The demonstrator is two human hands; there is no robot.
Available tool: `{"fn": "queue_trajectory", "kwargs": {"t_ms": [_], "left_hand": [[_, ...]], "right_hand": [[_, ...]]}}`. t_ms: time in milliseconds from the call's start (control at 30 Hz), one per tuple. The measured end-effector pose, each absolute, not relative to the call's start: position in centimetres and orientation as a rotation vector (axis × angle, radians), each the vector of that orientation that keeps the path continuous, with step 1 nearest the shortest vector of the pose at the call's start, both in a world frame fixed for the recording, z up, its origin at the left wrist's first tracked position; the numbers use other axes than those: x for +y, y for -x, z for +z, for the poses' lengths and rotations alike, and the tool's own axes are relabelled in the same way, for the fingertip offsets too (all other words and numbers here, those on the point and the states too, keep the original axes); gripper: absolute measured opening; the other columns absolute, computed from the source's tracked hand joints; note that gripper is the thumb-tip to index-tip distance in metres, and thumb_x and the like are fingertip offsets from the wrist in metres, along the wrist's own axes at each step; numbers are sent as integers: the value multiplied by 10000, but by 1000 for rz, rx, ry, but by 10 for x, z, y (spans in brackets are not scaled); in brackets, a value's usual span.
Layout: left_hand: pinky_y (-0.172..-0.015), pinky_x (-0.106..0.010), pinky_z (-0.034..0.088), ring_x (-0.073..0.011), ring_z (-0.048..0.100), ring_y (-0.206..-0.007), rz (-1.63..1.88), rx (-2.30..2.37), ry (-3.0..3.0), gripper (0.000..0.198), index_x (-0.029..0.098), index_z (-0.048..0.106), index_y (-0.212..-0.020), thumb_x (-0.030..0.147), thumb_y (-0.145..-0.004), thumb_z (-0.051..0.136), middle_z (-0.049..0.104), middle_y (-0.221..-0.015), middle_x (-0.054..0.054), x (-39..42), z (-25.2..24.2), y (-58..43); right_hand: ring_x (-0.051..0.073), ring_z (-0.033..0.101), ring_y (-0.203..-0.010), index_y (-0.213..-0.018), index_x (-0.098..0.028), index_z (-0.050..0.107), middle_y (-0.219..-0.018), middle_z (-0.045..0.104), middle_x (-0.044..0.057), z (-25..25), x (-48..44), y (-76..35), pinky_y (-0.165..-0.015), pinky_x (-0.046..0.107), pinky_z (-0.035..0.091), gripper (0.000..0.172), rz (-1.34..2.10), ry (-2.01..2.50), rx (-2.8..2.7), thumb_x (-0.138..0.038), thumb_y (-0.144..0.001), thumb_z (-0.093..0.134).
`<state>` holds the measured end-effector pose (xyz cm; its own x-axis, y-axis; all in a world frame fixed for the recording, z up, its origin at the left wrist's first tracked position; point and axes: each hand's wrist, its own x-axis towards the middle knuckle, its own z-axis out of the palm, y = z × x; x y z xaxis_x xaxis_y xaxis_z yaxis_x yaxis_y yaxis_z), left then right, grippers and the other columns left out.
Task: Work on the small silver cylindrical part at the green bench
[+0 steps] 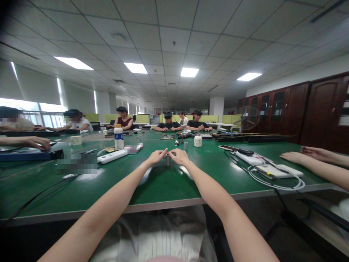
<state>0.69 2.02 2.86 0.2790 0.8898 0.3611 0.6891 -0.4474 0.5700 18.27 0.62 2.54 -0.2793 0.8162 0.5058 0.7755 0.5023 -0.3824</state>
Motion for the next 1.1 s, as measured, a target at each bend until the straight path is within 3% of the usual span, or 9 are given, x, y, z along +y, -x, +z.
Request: {"fn": "queue_trajectory", "kwargs": {"t_ms": [100, 267, 367, 633, 733, 900, 1033, 1100], "left_hand": [[-798, -378, 524, -206, 639, -889, 868, 1366, -2278, 318, 129, 635, -1033, 412, -907, 561, 659, -1002, -54, 20, 25, -3], [-658, -261, 471, -217, 656, -752, 857, 1322, -2296, 537, 152, 722, -984, 519, -598, 785, 700, -711, -26, 19, 23, 0], [-585, -248, 426, -212, 637, -673, 844, 1285, -2318, 564, 150, 744, -951, 549, -554, 777, 656, -583, 4, 17, 24, 0], [-584, -239, 418, -190, 631, -660, 814, 1239, -2333, 518, 148, 744, -939, 531, -591, 762, 679, -633, 1, 13, 26, -5], [-614, -247, 444, -201, 648, -702, 808, 1264, -2328, 482, 143, 731, -955, 489, -622, 772, 688, -659, -10, 14, 26, -5], [-699, -320, 508, -171, 641, -734, 791, 1334, -2331, 336, 125, 664, -981, 421, -820, 664, 680, -819, -27, 16, 25, -4], [-726, -342, 524, -164, 639, -752, 756, 1359, -2335, 293, 120, 644, -942, 403, -891, 589, 662, -845, -26, 17, 23, -3], [-732, -345, 525, -166, 639, -760, 745, 1359, -2341, 295, 118, 643, -941, 404, -890, 591, 661, -846, -28, 17, 22, -4]], "right_hand": [[213, 607, -961, -1017, -254, 725, -1059, 694, 45, 27, 5, -183, -872, 315, 442, 276, 30, 1324, -2059, -412, -897, 533], [198, 632, -915, -957, -271, 747, -989, 723, 23, 25, 5, -183, -816, 278, 465, 261, 39, 1318, -2029, -459, -849, 601], [200, 648, -900, -918, -257, 756, -952, 735, 24, 23, 7, -180, -791, 270, 481, 274, 72, 1315, -2006, -472, -839, 605], [199, 665, -933, -1003, -209, 736, -1015, 735, 51, 26, 18, -182, -804, 258, 499, 345, 115, 1342, -1963, -448, -907, 506], [232, 650, -988, -1018, -236, 732, -1047, 726, 58, 25, 21, -193, -856, 319, 489, 334, 115, 1415, -1976, -462, -901, 517], [300, 595, -1080, -899, -234, 745, -998, 721, 83, 16, 22, -209, -961, 488, 416, 247, 142, 1596, -2081, -435, -758, 721], [227, 581, -1096, -1012, -176, 673, -1121, 659, 85, 13, 24, -211, -990, 482, 409, 273, 153, 1627, -2156, -401, -864, 627], [234, 588, -1097, -1036, -213, 681, -1116, 674, 70, 13, 25, -211, -987, 461, 415, 286, 153, 1602, -2170, -410, -828, 666]]}}
